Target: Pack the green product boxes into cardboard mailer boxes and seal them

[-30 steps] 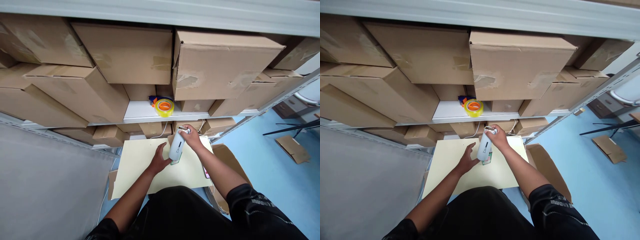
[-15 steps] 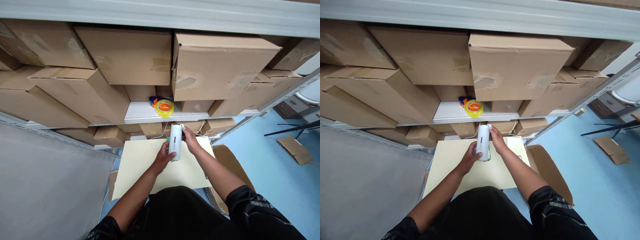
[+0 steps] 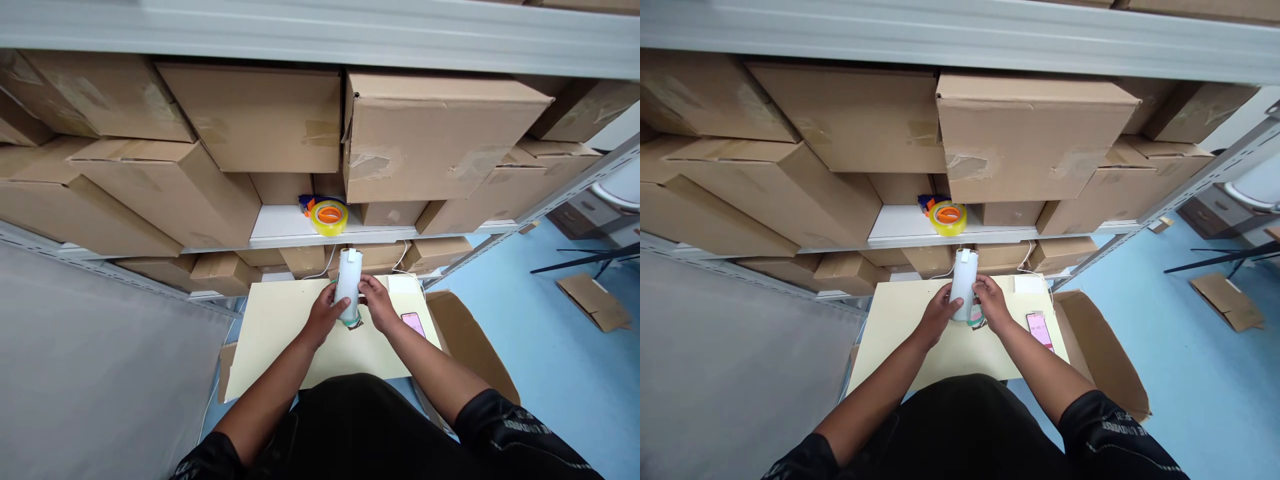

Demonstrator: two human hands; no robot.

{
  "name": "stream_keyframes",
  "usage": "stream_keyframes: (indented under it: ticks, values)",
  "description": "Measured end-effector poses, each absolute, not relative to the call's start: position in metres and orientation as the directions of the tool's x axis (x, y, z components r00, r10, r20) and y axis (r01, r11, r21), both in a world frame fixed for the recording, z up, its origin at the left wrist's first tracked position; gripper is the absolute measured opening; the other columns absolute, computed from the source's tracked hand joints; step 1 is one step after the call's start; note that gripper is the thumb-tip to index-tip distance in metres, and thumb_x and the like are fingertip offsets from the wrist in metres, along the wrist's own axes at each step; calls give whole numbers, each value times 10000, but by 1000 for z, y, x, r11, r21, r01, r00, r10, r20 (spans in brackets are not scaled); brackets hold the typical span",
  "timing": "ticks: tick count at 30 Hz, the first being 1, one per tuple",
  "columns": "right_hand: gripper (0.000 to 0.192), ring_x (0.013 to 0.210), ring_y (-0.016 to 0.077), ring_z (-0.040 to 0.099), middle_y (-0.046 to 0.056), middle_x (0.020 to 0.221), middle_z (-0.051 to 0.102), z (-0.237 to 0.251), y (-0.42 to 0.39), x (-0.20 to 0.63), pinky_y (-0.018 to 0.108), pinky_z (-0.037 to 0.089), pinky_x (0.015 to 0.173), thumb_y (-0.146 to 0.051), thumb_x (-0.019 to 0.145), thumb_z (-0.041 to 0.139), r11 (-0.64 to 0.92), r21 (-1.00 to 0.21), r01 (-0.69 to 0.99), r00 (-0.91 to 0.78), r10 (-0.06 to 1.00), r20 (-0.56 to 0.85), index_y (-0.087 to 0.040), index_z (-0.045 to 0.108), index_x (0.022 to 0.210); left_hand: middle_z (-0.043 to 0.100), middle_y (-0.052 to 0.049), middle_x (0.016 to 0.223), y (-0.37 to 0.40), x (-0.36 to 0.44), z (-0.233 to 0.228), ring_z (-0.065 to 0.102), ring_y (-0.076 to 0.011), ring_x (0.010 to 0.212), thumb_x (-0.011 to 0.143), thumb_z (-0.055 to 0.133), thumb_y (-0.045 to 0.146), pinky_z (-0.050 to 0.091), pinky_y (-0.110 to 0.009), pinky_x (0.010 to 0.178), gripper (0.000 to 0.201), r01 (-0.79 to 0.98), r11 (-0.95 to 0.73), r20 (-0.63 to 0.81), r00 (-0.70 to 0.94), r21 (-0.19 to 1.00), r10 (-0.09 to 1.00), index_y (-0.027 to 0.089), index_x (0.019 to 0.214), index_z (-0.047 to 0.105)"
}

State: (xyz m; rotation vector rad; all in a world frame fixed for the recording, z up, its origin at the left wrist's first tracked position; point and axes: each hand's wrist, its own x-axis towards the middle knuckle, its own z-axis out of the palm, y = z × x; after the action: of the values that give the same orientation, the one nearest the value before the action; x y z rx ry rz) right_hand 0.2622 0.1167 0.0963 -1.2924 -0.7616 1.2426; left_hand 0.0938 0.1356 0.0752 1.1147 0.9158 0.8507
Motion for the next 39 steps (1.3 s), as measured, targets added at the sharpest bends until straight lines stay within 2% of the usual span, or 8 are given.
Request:
stream_keyframes:
  ticks: [5, 8, 13, 20, 24, 30, 36, 39]
  values:
    - [390, 772, 189, 602, 23, 865, 674, 88, 110, 263, 314, 525, 663, -532, 813, 694, -164, -951, -263, 266, 935, -235, -228, 707, 1058, 716, -100, 1186, 129, 91, 76, 687, -275, 1056, 860, 684, 570, 542, -410, 878, 678, -91, 264, -218, 350, 960, 911, 249, 1412, 454]
    - [403, 790, 194, 614, 29, 892, 694, 85, 105, 261, 320, 524, 681, -538, 822, 690, -197, -944, -265, 218, 941, -258, -225, 711, 1074, 706, -98, 1228, 125, 93, 73, 675, -282, 1086, 900, 619, 551, 537, -427, 899, 594, -86, 271, -225, 351, 959, 909, 249, 1395, 489]
    - [422, 833, 206, 629, 38, 941, 712, 89, 98, 255, 339, 528, 729, -543, 809, 736, -153, -957, -245, 235, 949, -212, -230, 709, 1092, 665, -115, 1303, 123, 93, 73, 604, -294, 1219, 846, 739, 548, 493, -415, 1000, 618, -44, 193, -172, 288, 980, 942, 215, 1342, 583]
    - [404, 765, 192, 605, 26, 880, 711, 89, 94, 257, 331, 492, 686, -571, 809, 729, -223, -919, -326, 230, 924, -306, -240, 741, 1041, 701, -76, 1102, 117, 92, 80, 671, -239, 1022, 845, 736, 522, 517, -376, 890, 571, -138, 230, -183, 287, 963, 940, 228, 1297, 547]
    - [397, 767, 192, 601, 24, 884, 710, 83, 93, 257, 323, 484, 672, -556, 810, 736, -231, -923, -307, 211, 929, -303, -243, 740, 1053, 690, -92, 1161, 113, 92, 80, 642, -251, 1094, 895, 671, 512, 505, -387, 923, 424, -80, 215, -185, 280, 973, 942, 217, 1189, 587]
    - [340, 717, 162, 551, 17, 861, 687, 80, 92, 256, 316, 477, 676, -505, 813, 724, -180, -937, -300, 258, 930, -262, -227, 732, 1007, 681, -87, 1120, 114, 89, 84, 643, -241, 1056, 849, 738, 515, 508, -377, 917, 509, -73, 198, -169, 292, 978, 941, 200, 1219, 586]
    - [364, 722, 187, 579, 11, 793, 670, 84, 91, 254, 310, 468, 631, -529, 832, 686, -262, -920, -290, 191, 927, -324, -244, 723, 1055, 702, -76, 1126, 111, 89, 84, 661, -244, 1056, 907, 631, 520, 520, -379, 895, 378, -80, 223, -198, 246, 971, 949, 230, 1143, 575]
    - [365, 682, 183, 571, -3, 722, 632, 84, 90, 251, 315, 477, 620, -527, 845, 681, -240, -934, -267, 197, 935, -296, -233, 710, 1060, 696, -102, 1193, 111, 88, 82, 645, -265, 1112, 886, 666, 531, 510, -400, 941, 428, -29, 164, -153, 231, 986, 961, 213, 1167, 607]
